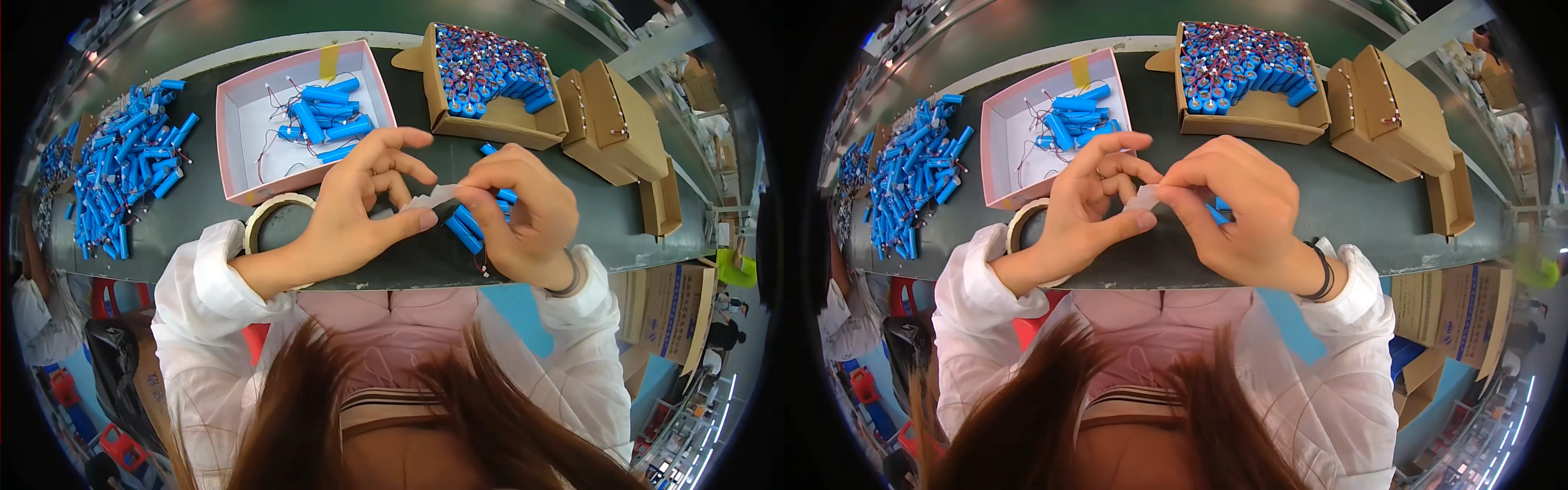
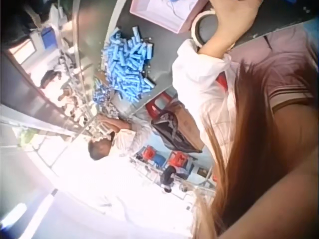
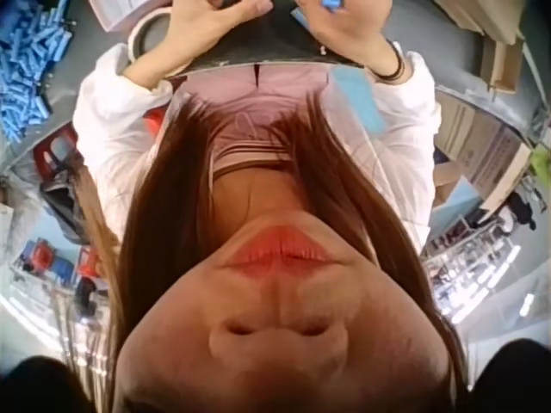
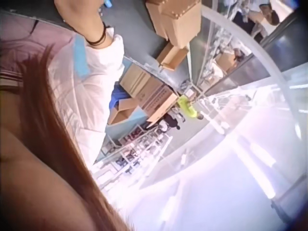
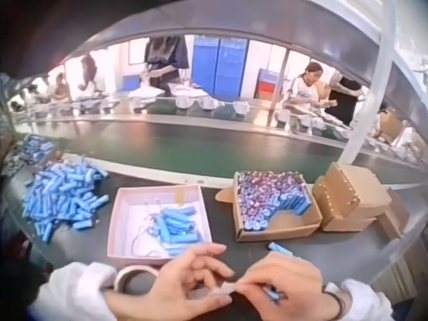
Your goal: The person peels adhesive tape strips from a roll and attaches them to the tops of battery cells by hand.
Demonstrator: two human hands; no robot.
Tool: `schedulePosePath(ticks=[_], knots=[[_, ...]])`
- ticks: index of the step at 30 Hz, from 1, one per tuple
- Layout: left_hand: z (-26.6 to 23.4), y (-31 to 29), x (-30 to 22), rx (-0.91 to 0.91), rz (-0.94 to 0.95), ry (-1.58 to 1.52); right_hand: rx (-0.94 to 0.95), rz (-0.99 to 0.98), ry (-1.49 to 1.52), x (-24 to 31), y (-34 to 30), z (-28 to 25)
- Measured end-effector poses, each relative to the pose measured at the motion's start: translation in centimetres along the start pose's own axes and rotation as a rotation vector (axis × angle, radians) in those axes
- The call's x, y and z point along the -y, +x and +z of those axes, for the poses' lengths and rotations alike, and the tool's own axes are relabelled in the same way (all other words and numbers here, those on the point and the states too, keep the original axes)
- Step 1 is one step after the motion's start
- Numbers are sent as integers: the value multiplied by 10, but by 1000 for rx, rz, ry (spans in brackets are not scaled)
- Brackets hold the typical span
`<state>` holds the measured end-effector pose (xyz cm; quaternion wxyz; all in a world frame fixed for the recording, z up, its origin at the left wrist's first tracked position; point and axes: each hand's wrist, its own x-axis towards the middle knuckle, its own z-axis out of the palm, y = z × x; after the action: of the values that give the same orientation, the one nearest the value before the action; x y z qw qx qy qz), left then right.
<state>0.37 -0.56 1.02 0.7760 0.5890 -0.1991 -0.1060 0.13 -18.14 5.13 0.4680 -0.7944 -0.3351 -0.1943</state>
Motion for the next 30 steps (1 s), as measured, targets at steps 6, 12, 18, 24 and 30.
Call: schedulePosePath(ticks=[6,12,18,24,30], knots=[[-1,-2,-1,91,53,113,47,25,60,-7,3,1],[-4,-2,-8,54,-86,173,93,-32,108,-13,4,-4],[-5,-1,-6,6,-57,130,-22,112,62,-14,1,-15],[-9,-2,-2,11,74,110,133,158,-367,-41,4,-55],[-10,-1,-3,87,105,72,429,370,-676,-58,-8,-47]])
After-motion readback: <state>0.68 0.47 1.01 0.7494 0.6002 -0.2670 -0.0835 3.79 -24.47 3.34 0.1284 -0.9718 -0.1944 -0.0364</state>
